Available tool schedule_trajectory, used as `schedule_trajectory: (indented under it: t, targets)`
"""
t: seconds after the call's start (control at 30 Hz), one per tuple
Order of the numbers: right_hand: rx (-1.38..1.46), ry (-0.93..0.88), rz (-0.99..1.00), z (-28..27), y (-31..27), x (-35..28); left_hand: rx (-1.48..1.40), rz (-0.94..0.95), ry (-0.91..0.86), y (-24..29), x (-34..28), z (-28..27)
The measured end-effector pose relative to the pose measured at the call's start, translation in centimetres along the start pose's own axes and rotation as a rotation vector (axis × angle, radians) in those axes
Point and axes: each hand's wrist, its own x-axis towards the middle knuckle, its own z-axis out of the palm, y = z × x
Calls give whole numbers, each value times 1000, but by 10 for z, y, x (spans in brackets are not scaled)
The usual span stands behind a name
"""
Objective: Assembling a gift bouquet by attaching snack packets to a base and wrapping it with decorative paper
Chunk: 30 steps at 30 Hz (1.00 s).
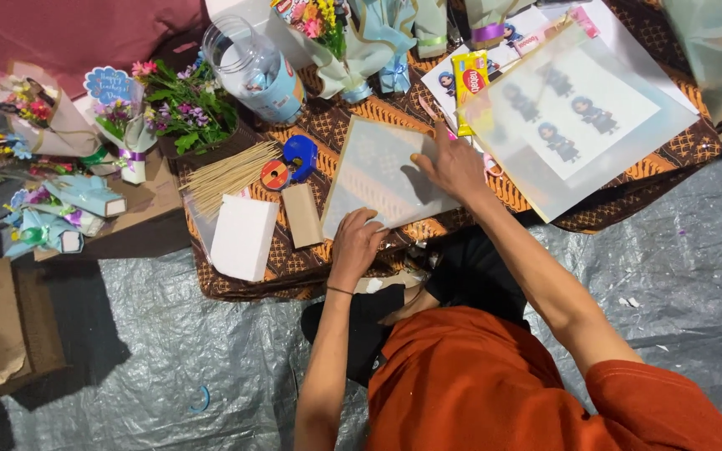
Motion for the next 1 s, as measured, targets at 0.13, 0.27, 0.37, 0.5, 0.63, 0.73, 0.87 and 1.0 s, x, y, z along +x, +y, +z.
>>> schedule_trajectory:
  t: [0.13,0.27,0.37,0.5,0.63,0.73,0.87,1.0]
  targets:
    - [11,86,-87,1,14,-2,26,17,-35,-19,12,3]
    - [171,179,-259,-4,16,-32,-52,-54,-127,-1,16,-26]
    - [364,36,-252,-5,20,-47,-48,-63,-120,-24,28,-14]
    - [619,-54,-40,11,36,-62,-178,-121,-40,-25,34,-17]
    - [451,30,-41,8,28,-58,-219,-113,19,-12,37,-26]
    - [373,70,2,20,37,-52,-217,-144,65,-4,33,-34]
    - [249,67,3,19,32,-48,-231,-220,101,-11,25,-29]
    - [210,52,-4,21,26,-44,-158,-215,148,-3,20,-33]
